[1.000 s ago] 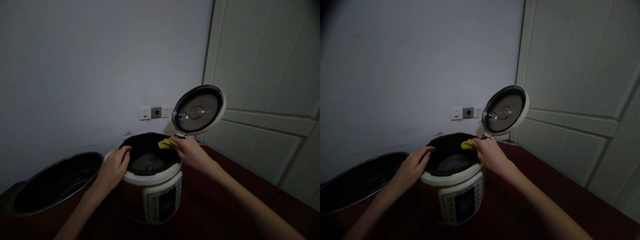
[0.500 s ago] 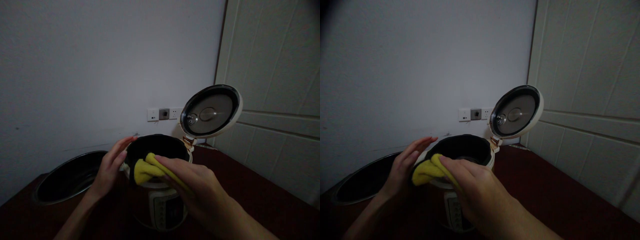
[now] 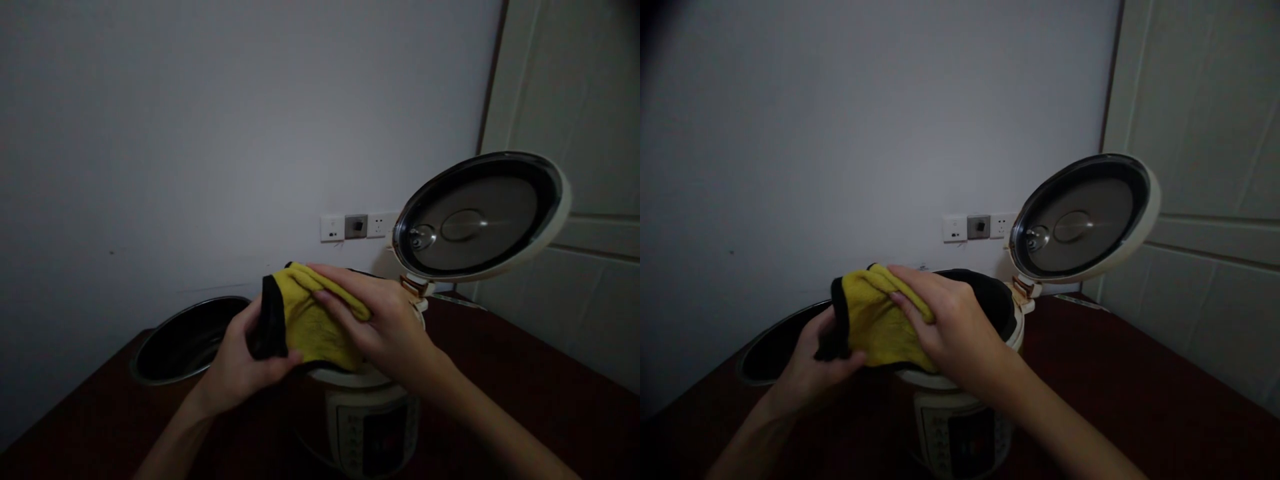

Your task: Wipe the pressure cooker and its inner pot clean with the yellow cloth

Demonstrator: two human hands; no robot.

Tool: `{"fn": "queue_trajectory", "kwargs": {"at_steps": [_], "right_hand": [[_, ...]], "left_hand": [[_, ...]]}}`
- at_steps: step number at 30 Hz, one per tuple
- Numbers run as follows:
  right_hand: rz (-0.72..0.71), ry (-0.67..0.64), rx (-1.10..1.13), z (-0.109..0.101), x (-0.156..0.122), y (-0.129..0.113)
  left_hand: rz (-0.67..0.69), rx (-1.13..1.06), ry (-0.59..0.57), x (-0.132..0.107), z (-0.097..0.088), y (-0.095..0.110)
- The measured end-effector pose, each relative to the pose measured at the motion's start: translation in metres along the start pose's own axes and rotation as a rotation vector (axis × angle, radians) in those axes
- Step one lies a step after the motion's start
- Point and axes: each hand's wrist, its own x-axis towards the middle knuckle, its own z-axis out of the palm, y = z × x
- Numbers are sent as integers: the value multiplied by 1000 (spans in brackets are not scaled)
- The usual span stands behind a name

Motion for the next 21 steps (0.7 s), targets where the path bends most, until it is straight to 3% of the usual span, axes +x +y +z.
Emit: {"fn": "queue_trajectory", "kwargs": {"at_steps": [3, 7, 10, 14, 18, 21], "right_hand": [[108, -62, 41, -5, 1, 2], [187, -106, 44, -14, -6, 11], [167, -52, -41, -20, -17, 21], [104, -14, -178, -27, -36, 34], [76, -130, -241, -30, -60, 46], [7, -195, -254, -30, -79, 59]], "left_hand": [[-89, 34, 159, 5, 6, -2], [-218, -86, 312, 16, 3, -5], [-239, -86, 473, 25, -14, -4], [-162, 32, 684, 37, -55, -6], [-19, 297, 733, 55, -97, -17], [27, 590, 638, 63, -107, -28]]}}
